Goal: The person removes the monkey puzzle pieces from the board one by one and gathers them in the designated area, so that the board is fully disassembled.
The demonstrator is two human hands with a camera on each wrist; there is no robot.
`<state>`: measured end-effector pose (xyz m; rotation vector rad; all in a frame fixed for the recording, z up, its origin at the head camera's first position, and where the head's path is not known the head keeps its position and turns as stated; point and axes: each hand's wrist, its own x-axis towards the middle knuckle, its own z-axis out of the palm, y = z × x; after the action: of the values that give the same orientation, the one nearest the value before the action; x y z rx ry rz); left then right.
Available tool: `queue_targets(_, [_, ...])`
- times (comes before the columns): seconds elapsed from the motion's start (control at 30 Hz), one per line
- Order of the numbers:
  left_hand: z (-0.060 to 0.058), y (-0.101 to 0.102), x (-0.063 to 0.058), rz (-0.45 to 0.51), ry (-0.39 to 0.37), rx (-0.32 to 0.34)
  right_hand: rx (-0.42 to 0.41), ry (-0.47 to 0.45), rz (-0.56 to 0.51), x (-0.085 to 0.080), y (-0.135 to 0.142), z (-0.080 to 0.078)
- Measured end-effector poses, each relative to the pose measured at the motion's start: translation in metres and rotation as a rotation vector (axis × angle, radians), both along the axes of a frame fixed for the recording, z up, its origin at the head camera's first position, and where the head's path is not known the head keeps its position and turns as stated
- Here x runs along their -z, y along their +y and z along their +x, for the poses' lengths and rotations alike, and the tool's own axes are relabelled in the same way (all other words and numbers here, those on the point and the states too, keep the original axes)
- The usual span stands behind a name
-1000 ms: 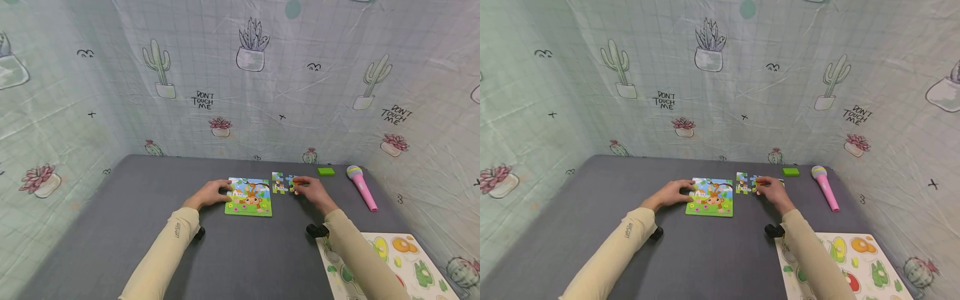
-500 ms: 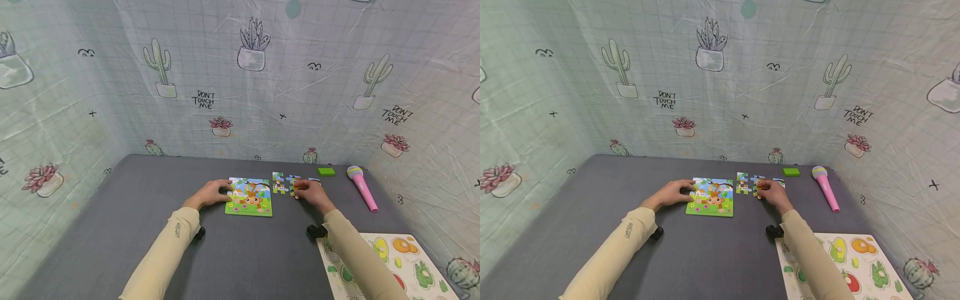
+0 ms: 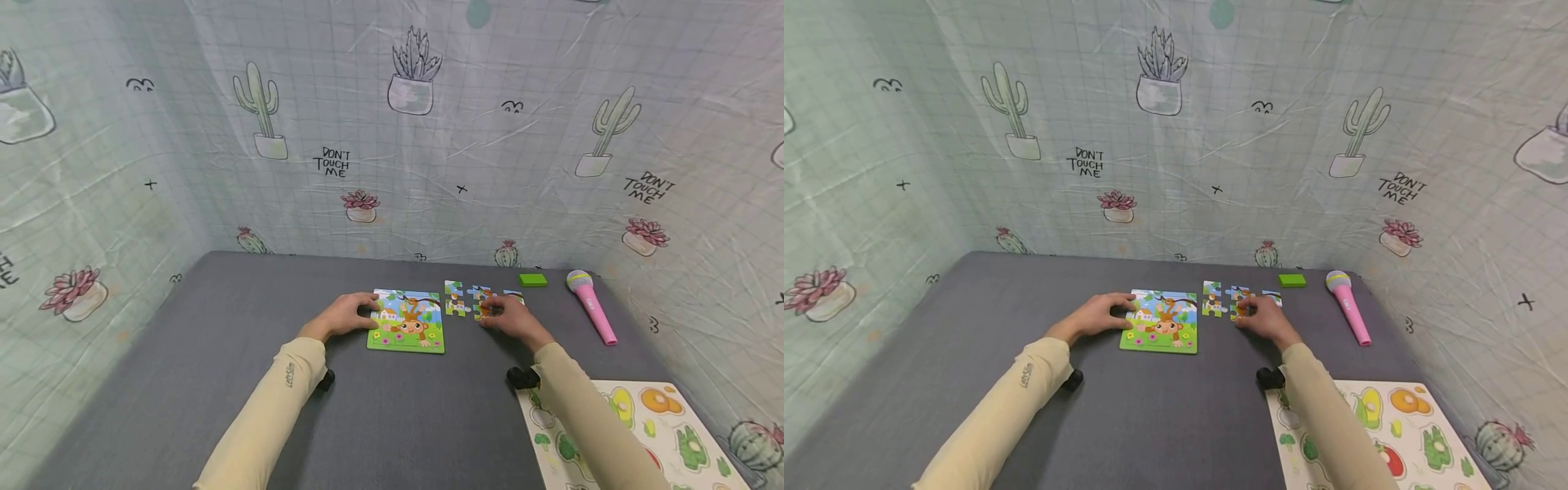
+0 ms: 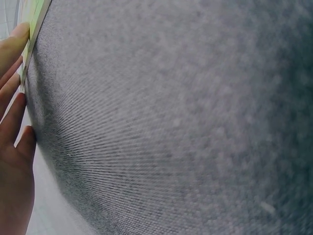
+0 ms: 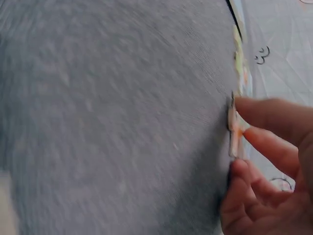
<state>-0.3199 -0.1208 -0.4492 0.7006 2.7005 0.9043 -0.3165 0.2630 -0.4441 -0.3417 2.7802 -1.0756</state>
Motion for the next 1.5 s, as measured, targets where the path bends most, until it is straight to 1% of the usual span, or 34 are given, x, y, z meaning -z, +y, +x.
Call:
queue_targets(0.1, [0.000, 0.000, 0.000, 0.000, 0.006, 0.001, -0.070, -0.001, -0.002, -0.002, 0.003, 0.000])
queue_targets(0.17, [0.000, 0.000, 0.000, -0.002, 0.002, 0.001, -0.097, 0.001, 0.008, -0.002, 0.004, 0.000])
queue_targets(0.33, [0.000, 0.000, 0.000, -0.005, -0.001, 0.003, -0.090, 0.001, 0.028, -0.002, 0.005, 0.000])
queue_targets(0.53, [-0.001, 0.000, 0.001, -0.014, 0.006, 0.006, -0.075, -0.003, 0.028, -0.004, 0.004, 0.001])
queue_targets(0.67, [-0.002, 0.000, 0.002, -0.016, 0.004, 0.007, -0.063, -0.018, 0.023, -0.004, 0.004, 0.000])
queue_targets(0.77, [-0.002, 0.001, 0.003, -0.015, 0.006, 0.010, -0.040, -0.041, 0.019, -0.008, 0.001, 0.001])
queue_targets(0.83, [-0.002, 0.001, 0.003, -0.013, 0.007, 0.009, -0.023, -0.056, 0.022, -0.014, -0.005, 0.004])
queue_targets(0.9, [-0.002, 0.001, 0.002, -0.012, 0.006, 0.005, -0.004, -0.084, -0.001, -0.020, -0.015, 0.006])
queue_targets(1.07, [-0.002, 0.001, 0.002, -0.007, 0.001, -0.008, -0.025, -0.116, -0.070, -0.029, -0.042, 0.010])
queue_targets(1.13, [-0.001, 0.002, 0.001, -0.006, -0.002, -0.015, -0.054, -0.119, -0.093, -0.030, -0.052, 0.012])
queue_targets(1.2, [-0.001, 0.003, 0.001, -0.006, -0.002, -0.021, -0.078, -0.120, -0.111, -0.029, -0.062, 0.014])
queue_targets(1.3, [0.000, 0.003, 0.000, -0.008, -0.001, -0.031, -0.090, -0.132, -0.136, -0.026, -0.075, 0.016])
queue_targets(1.43, [0.001, 0.004, 0.000, -0.006, 0.000, -0.031, -0.111, -0.125, -0.151, -0.020, -0.086, 0.017])
queue_targets(1.5, [0.001, 0.004, 0.000, -0.003, -0.001, -0.029, -0.140, -0.116, -0.150, -0.017, -0.089, 0.017])
